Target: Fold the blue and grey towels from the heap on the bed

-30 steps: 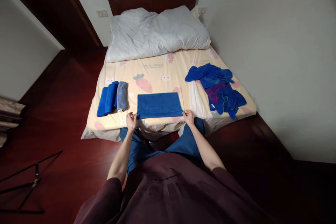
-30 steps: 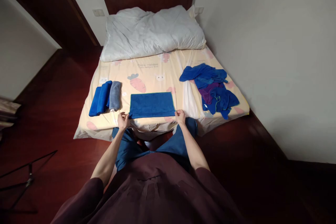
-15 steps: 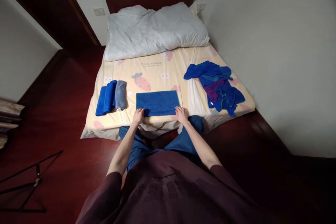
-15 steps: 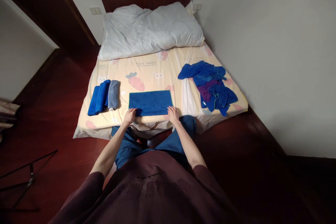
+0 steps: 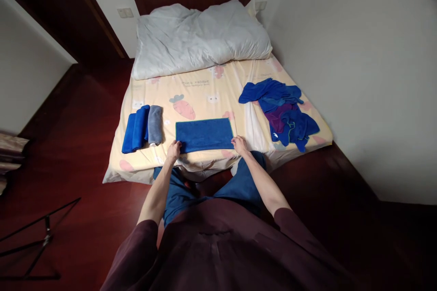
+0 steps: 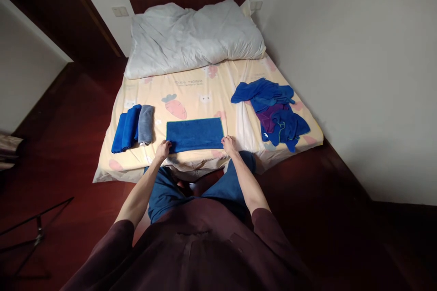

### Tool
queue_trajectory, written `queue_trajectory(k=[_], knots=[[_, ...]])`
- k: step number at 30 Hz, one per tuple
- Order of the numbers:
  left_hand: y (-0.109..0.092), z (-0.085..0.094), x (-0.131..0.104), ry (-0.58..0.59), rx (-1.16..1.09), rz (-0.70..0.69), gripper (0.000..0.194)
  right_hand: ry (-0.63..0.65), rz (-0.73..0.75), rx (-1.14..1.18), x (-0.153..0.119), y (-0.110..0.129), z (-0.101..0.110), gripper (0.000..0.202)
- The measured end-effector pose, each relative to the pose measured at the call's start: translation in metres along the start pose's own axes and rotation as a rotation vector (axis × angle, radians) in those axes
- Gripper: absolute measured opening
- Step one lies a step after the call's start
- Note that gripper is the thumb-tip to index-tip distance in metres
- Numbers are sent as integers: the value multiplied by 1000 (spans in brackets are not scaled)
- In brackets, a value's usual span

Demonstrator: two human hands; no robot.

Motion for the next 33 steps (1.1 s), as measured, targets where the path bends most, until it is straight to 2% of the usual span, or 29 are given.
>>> queue_trajectory(k=[7, 10, 14, 16, 18, 20, 22, 24, 29, 33], knots=[[0, -1, -14, -121, -19, 37, 28, -116, 16, 111, -13, -2, 0, 22], [2, -4, -21, -107, -32, 27, 25, -123, 20, 122, -17, -6, -2, 23], [-1, -6, -26, -130, -4, -18, 24, -92, -20, 89, -20, -5, -7, 21], [-5, -4, -30, -171, 34, -46, 24, -141, -6, 44, -23, 0, -4, 23], [-13, -6, -36, -199, 63, -124, 25, -207, 74, -5, -29, 10, 0, 27], [-25, -12, -43, -156, 66, -265, 28, -194, 231, -27, -39, 24, -1, 29], [-37, -22, -52, -62, 59, -393, 34, -97, 396, -30, -50, 39, -8, 31], [-44, -31, -56, 23, 52, -420, 42, -15, 465, -39, -57, 50, -16, 33], [-39, -36, -55, 124, 57, -309, 65, 59, 382, -32, -49, 53, -26, 44], [-28, -35, -52, 161, 94, -263, 66, 104, 344, 44, -44, 40, -27, 53]])
Point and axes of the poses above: each hand's wrist, its own x-axis towards the middle knuckle, its own z-axis out of the back of the hand, y = z × x, the point moved 4 cm from there along x, towards the middle knuckle, and after that the axes turned 5 degrees about -x, right-handed, at the moved point
